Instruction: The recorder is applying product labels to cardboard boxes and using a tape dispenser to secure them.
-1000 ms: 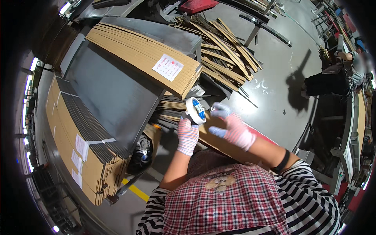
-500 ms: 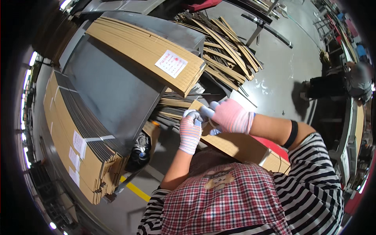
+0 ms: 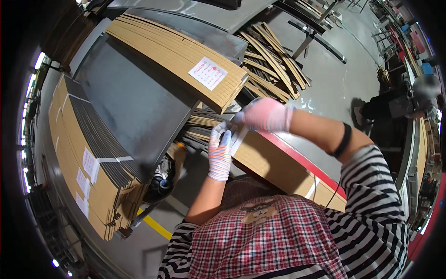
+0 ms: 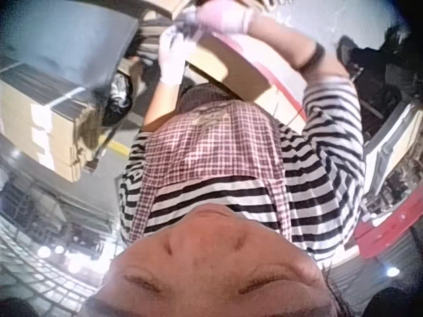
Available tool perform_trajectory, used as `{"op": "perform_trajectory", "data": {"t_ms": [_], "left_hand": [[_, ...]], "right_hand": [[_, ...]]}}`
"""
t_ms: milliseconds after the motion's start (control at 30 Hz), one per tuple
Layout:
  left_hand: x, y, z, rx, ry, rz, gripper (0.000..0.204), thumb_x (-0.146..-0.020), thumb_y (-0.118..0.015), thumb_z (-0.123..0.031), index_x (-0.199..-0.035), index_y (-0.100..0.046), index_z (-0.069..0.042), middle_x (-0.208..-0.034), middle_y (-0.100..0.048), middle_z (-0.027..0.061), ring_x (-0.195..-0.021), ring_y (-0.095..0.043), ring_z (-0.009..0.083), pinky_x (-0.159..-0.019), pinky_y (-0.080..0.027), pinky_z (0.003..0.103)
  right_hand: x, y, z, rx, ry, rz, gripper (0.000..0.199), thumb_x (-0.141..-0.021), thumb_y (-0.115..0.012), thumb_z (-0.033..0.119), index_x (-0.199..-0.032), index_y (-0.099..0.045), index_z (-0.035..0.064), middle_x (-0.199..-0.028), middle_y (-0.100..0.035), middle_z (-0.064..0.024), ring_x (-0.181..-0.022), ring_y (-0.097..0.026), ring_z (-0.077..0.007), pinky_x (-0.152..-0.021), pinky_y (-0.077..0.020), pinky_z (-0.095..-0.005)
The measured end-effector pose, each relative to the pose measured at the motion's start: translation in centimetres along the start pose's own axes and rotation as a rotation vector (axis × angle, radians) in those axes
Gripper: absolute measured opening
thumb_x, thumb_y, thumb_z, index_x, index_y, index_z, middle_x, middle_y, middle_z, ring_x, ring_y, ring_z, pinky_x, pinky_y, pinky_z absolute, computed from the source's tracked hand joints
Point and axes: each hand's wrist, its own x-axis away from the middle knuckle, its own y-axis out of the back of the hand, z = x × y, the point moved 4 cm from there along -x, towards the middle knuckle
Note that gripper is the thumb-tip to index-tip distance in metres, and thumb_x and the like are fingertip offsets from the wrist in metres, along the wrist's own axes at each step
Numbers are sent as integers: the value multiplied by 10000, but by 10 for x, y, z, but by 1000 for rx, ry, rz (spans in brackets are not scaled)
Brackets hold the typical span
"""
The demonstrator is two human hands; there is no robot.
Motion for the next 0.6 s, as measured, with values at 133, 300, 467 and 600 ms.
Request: {"op": "perform_trajectory", "data": {"t_ms": [133,300,467,600], "left_hand": [[-3,7,9,-94,6,47,246,-937,-527,-23,-1182,-504,-35,-1127,-569,80,-1071,-582,176,-961,-478,305],[26,-48,-6,-1083,-711,441,189,-856,-601,-166,-1001,-632,-48,-1058,-632,111,-1051,-590,283,-908,-471,403],[26,-74,52,-1962,-794,857,287,-786,-622,-304,-986,-666,-103,-994,-635,99,-983,-570,244,-1039,-333,437],[25,-85,44,-1678,-773,880,272,-801,-617,-342,-919,-648,-99,-929,-615,109,-972,-558,265,-1019,-344,457]], "right_hand": [[-36,-102,-78,-910,136,137,166,-826,-656,74,-988,-623,78,-788,-642,-51,-756,-580,-136,-694,-474,-297],[-36,-89,-52,-872,94,145,166,-835,-638,50,-1000,-619,59,-812,-644,-54,-777,-560,-115,-696,-466,-301],[-46,-83,-58,-172,12,99,225,-742,-647,116,-964,-683,112,-829,-688,-108,-800,-670,-291,-652,-522,-401],[-36,-120,-83,4,-265,247,219,-776,-611,200,-958,-695,110,-858,-683,-139,-858,-664,-338,-716,-533,-430]]}}
